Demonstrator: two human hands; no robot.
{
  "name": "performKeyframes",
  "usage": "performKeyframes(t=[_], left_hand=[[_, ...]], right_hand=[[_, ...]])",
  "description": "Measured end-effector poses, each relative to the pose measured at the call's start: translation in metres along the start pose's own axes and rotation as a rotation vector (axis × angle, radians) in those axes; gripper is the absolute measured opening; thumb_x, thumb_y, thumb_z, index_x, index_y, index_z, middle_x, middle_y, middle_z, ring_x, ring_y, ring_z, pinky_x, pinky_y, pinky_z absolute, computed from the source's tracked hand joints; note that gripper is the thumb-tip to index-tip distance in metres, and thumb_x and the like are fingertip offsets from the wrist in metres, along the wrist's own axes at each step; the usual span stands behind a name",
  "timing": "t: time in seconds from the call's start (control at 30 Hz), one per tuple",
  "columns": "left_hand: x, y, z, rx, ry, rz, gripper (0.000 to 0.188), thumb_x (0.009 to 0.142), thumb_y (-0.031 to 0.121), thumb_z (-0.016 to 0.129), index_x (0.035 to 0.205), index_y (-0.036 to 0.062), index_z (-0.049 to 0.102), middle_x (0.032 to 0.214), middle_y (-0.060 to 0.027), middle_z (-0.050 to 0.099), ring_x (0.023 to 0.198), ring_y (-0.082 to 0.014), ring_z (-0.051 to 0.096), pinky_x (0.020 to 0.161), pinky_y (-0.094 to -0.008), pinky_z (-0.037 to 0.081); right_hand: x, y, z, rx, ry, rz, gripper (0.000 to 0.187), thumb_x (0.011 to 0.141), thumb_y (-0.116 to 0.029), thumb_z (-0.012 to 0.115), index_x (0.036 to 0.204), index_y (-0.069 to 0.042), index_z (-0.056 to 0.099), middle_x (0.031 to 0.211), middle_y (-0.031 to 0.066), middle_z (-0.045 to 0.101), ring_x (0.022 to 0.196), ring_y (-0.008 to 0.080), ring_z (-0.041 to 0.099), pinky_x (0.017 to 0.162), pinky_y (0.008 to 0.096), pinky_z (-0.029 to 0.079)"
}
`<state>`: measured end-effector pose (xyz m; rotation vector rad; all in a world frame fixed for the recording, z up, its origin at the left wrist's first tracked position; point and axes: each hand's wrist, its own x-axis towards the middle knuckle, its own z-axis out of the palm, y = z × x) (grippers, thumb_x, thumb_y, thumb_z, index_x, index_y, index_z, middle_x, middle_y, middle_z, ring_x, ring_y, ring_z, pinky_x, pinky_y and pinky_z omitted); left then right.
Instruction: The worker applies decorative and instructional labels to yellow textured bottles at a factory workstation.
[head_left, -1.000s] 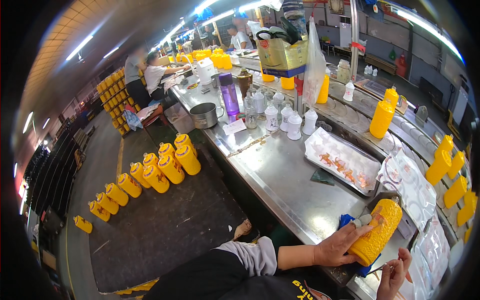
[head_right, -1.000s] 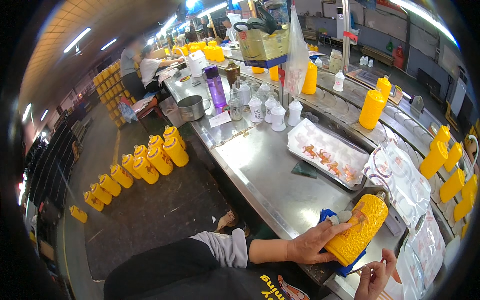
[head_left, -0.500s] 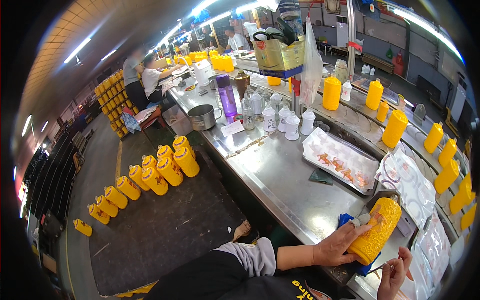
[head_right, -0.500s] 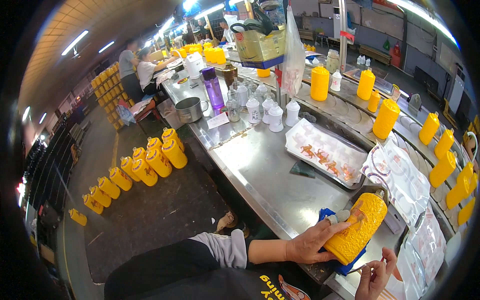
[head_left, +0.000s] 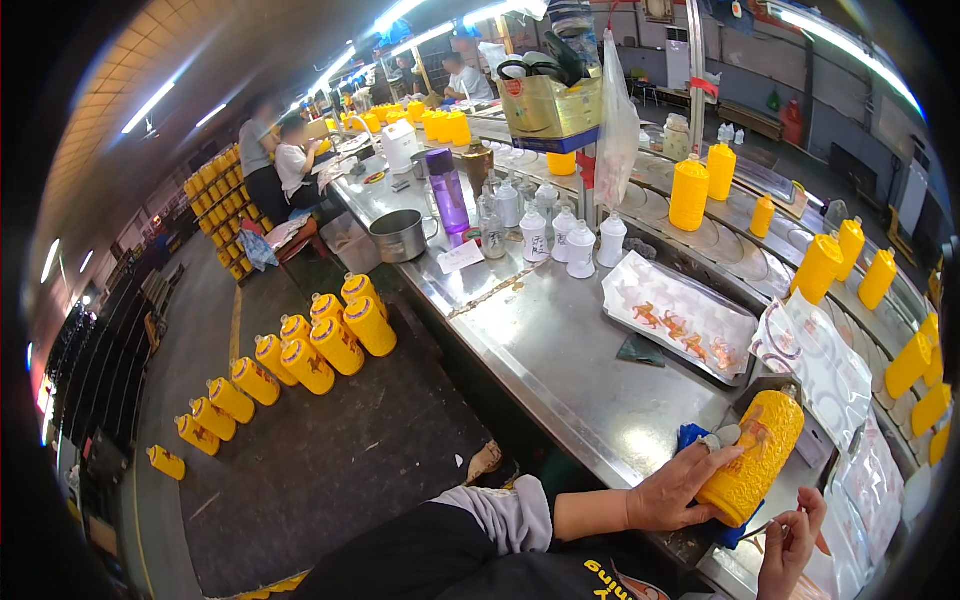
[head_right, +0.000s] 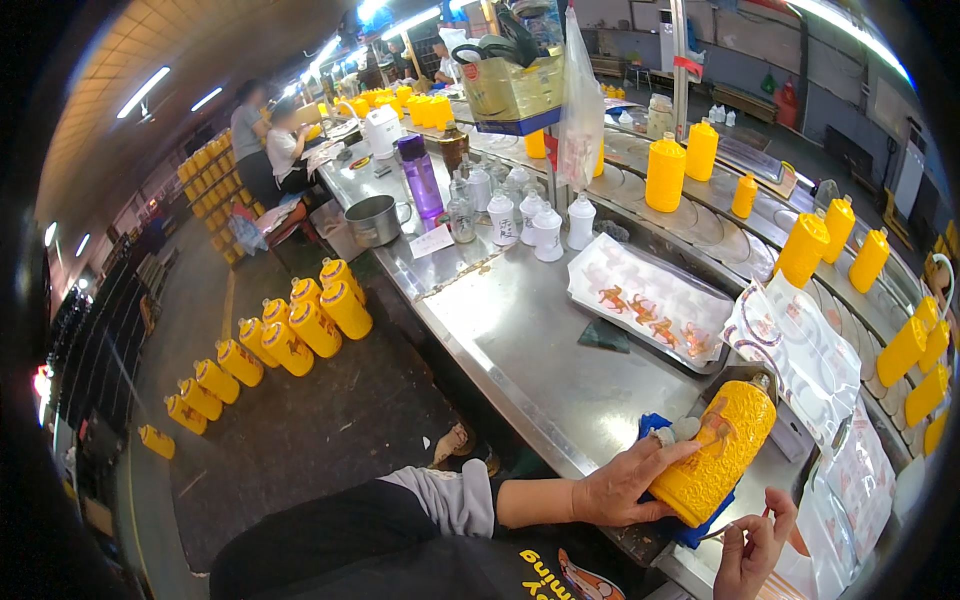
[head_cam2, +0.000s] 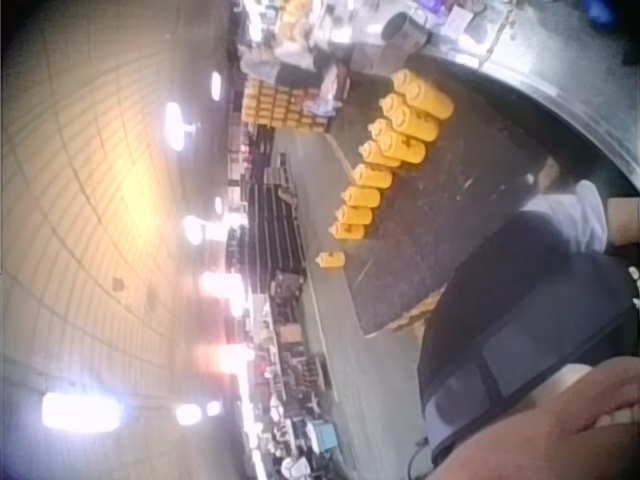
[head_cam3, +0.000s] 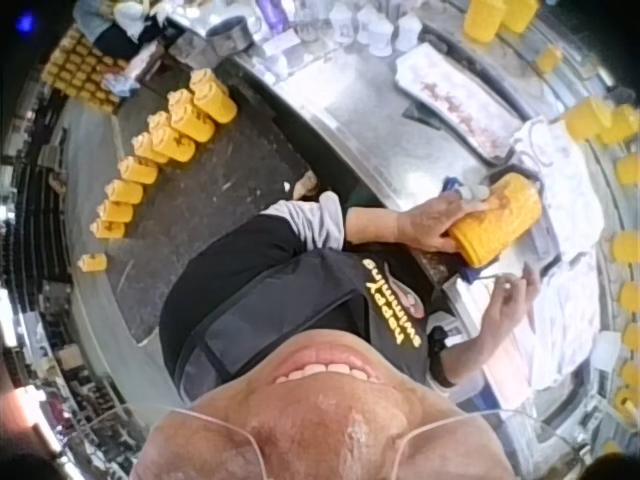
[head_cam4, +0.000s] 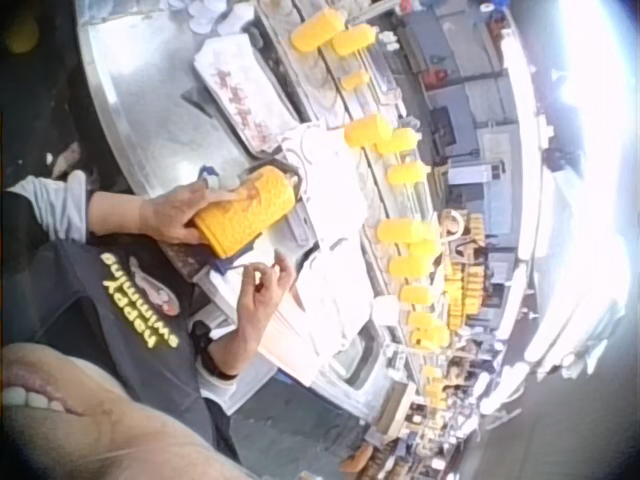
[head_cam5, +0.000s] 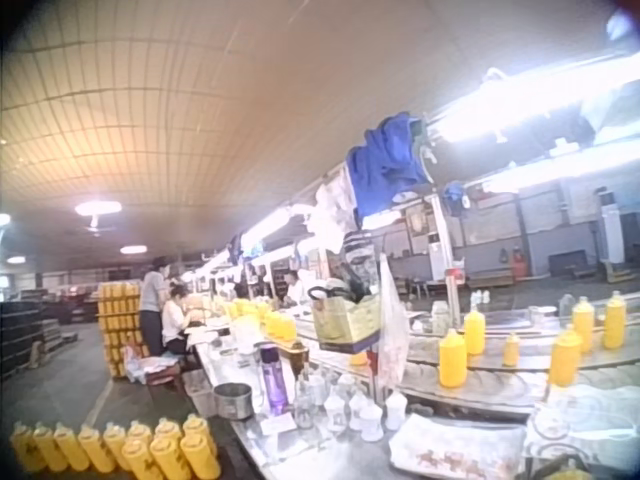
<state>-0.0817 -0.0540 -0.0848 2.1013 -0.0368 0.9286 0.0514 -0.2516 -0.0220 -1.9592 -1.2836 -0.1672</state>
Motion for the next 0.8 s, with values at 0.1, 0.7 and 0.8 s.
performKeyframes(t=[0.1,0.7,0.8], left_hand=[[-0.001,-0.001,0.001,-0.008,0.001,-0.002,0.081,0.083,0.02,0.072,0.147,0.0124,0.022,0.125,-0.0259,0.043,0.112,-0.0406,0.047,0.103,-0.0426,0.037],[-0.001,-0.001,-0.001,-0.019,-0.017,-0.03,0.079,0.085,0.022,0.071,0.146,0.0121,0.022,0.124,-0.0256,0.044,0.111,-0.039,0.048,0.102,-0.0412,0.038],[-0.002,-0.002,0.001,-0.036,0.003,-0.036,0.077,0.085,0.025,0.07,0.146,0.0118,0.024,0.125,-0.0241,0.044,0.112,-0.0386,0.047,0.104,-0.041,0.036]], right_hand=[[-0.001,0.005,0.002,0.015,-0.004,-0.015,0.004,0.087,-0.002,0.065,0.089,-0.002,0.062,0.125,0.0169,0.052,0.106,0.0253,0.055,0.068,0.0265,0.047],[-0.008,0.023,0.012,0.266,-0.032,0.131,0.011,0.086,-0.007,0.063,0.083,-0.003,0.054,0.135,0.0178,0.038,0.129,0.0285,0.036,0.112,0.0425,0.02],[-0.006,0.014,0.008,0.224,-0.083,0.151,0.012,0.087,-0.009,0.064,0.083,-0.004,0.054,0.135,0.0175,0.038,0.13,0.0281,0.036,0.113,0.0425,0.019]])
